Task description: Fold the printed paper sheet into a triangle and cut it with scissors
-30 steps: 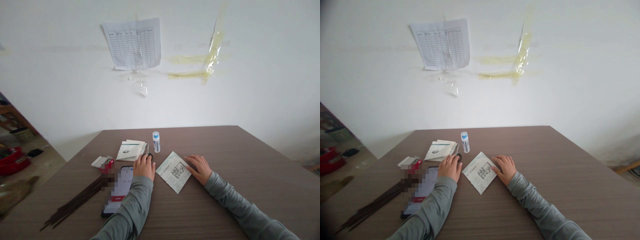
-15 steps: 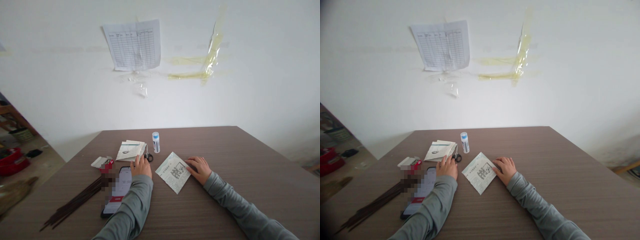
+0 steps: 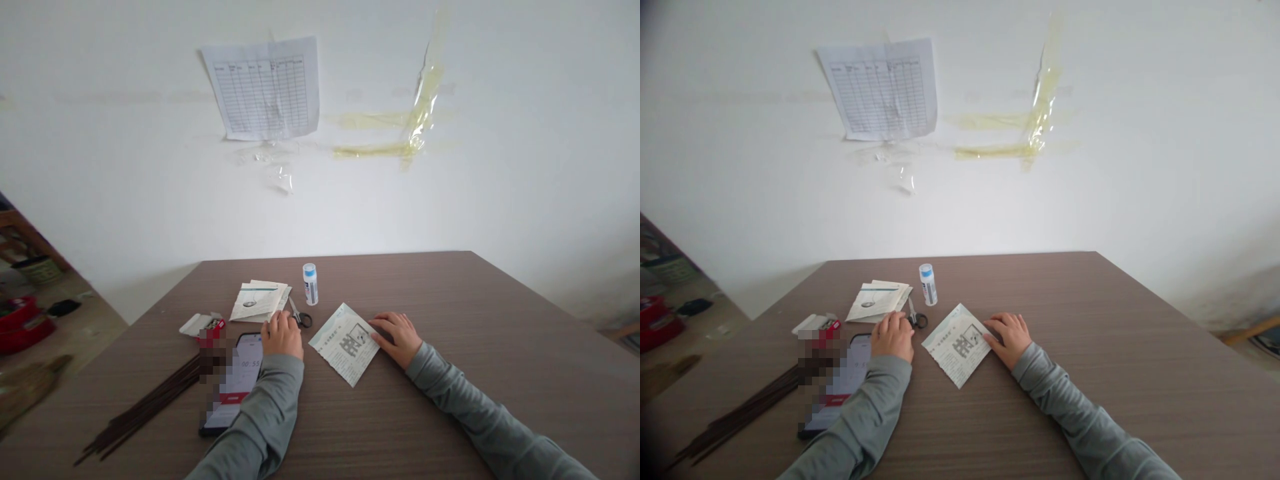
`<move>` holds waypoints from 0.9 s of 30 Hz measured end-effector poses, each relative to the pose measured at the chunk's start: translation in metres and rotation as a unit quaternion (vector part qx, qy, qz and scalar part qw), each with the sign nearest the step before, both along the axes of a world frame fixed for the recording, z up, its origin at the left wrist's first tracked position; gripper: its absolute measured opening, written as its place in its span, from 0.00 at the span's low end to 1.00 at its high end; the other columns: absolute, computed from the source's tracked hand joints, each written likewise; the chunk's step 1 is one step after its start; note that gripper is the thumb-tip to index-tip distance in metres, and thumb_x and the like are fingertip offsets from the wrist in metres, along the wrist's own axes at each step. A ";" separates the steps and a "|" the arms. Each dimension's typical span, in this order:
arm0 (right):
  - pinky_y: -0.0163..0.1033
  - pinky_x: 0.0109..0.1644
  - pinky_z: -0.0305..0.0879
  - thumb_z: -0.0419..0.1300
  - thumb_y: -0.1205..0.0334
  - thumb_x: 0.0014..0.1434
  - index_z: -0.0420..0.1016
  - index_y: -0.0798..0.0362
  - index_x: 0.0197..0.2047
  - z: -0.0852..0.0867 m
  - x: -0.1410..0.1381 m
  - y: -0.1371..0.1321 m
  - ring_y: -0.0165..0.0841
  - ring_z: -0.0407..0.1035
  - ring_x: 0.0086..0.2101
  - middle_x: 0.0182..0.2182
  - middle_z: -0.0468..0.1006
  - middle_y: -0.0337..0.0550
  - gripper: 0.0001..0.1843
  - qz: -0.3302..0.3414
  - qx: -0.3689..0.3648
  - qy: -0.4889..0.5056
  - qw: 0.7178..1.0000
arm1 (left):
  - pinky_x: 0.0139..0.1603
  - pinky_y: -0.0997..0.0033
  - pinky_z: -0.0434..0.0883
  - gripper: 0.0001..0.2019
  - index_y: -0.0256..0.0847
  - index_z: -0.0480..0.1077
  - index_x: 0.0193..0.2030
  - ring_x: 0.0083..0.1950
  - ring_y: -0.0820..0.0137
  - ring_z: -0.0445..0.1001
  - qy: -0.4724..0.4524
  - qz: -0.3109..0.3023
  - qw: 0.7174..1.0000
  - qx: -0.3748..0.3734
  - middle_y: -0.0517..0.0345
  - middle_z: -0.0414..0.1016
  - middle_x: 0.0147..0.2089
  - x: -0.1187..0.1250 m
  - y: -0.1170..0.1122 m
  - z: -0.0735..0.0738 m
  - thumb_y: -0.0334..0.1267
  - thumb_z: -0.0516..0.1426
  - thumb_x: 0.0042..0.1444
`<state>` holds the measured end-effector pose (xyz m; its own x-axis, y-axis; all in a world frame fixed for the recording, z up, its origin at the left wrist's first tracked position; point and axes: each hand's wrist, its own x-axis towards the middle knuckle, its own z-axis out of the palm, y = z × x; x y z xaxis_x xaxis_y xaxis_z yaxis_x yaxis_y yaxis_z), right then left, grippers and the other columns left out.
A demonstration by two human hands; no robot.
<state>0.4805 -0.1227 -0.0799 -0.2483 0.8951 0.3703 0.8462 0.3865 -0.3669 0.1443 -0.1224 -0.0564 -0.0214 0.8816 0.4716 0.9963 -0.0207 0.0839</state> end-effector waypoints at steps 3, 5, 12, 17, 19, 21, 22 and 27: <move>0.73 0.82 0.81 0.62 0.55 0.85 0.98 0.39 0.70 0.001 0.001 -0.001 0.59 0.89 0.68 0.66 0.96 0.54 0.23 -0.001 0.003 -0.001 1.000 | 0.86 0.33 0.80 0.20 0.44 0.93 0.56 0.82 0.42 0.87 -0.011 -0.034 0.999 0.030 0.37 0.95 0.73 0.006 -0.006 -0.005 0.24 0.58 0.81; 0.74 0.83 0.80 0.62 0.55 0.86 0.98 0.39 0.70 0.001 0.000 -0.001 0.59 0.89 0.68 0.66 0.96 0.54 0.23 -0.003 0.002 -0.001 1.000 | 0.87 0.32 0.80 0.18 0.43 0.92 0.54 0.82 0.41 0.87 -0.019 -0.064 0.997 0.040 0.35 0.95 0.72 0.011 -0.010 -0.010 0.24 0.59 0.81; 0.76 0.85 0.78 0.61 0.56 0.84 0.97 0.37 0.71 -0.005 0.001 0.002 0.60 0.89 0.69 0.67 0.95 0.54 0.25 -0.005 0.005 -0.004 1.000 | 0.85 0.25 0.83 0.14 0.47 0.89 0.44 0.77 0.39 0.90 -0.060 -0.181 0.982 0.017 0.41 0.96 0.66 0.028 -0.020 -0.029 0.20 0.69 0.69; 0.78 0.89 0.73 0.66 0.59 0.80 0.96 0.35 0.73 -0.019 -0.007 0.009 0.63 0.87 0.72 0.69 0.95 0.54 0.26 -0.007 0.036 -0.027 0.999 | 0.80 0.30 0.87 0.11 0.48 0.88 0.42 0.76 0.39 0.90 -0.096 -0.219 0.971 -0.020 0.44 0.95 0.66 0.028 -0.018 -0.032 0.24 0.74 0.64; 0.79 0.91 0.69 0.69 0.59 0.79 0.95 0.35 0.76 -0.025 -0.014 0.009 0.66 0.84 0.77 0.71 0.95 0.54 0.28 0.007 0.050 -0.042 0.998 | 0.80 0.35 0.87 0.10 0.48 0.89 0.47 0.76 0.40 0.90 -0.093 -0.210 0.973 -0.006 0.44 0.95 0.67 0.026 -0.019 -0.032 0.27 0.75 0.65; 0.82 0.93 0.65 0.71 0.59 0.78 0.94 0.34 0.78 -0.027 -0.021 0.007 0.68 0.81 0.79 0.72 0.94 0.53 0.29 0.027 0.063 -0.058 0.996 | 0.80 0.35 0.87 0.13 0.49 0.90 0.54 0.76 0.39 0.90 -0.085 -0.205 0.975 -0.002 0.43 0.95 0.68 0.025 -0.020 -0.033 0.30 0.76 0.65; 0.84 0.93 0.63 0.71 0.59 0.78 0.94 0.33 0.78 -0.028 -0.025 0.004 0.68 0.80 0.79 0.73 0.94 0.52 0.30 0.038 0.068 -0.064 0.995 | 0.81 0.35 0.87 0.16 0.49 0.91 0.58 0.77 0.39 0.90 -0.082 -0.202 0.976 -0.002 0.43 0.95 0.69 0.024 -0.021 -0.034 0.32 0.76 0.64; 0.88 0.94 0.58 0.74 0.58 0.79 0.95 0.22 0.76 -0.020 -0.040 -0.009 0.67 0.75 0.84 0.81 0.89 0.41 0.28 0.077 0.058 -0.097 0.991 | 0.82 0.31 0.86 0.24 0.48 0.90 0.68 0.80 0.36 0.88 -0.060 -0.184 0.981 -0.005 0.41 0.94 0.76 0.023 -0.022 -0.036 0.36 0.75 0.66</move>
<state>0.4406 -0.1312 -0.0999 -0.4560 0.7946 0.4007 0.8236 0.5474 -0.1482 0.1677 -0.1442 -0.0921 0.2433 0.8446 0.4770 0.9048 -0.3749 0.2023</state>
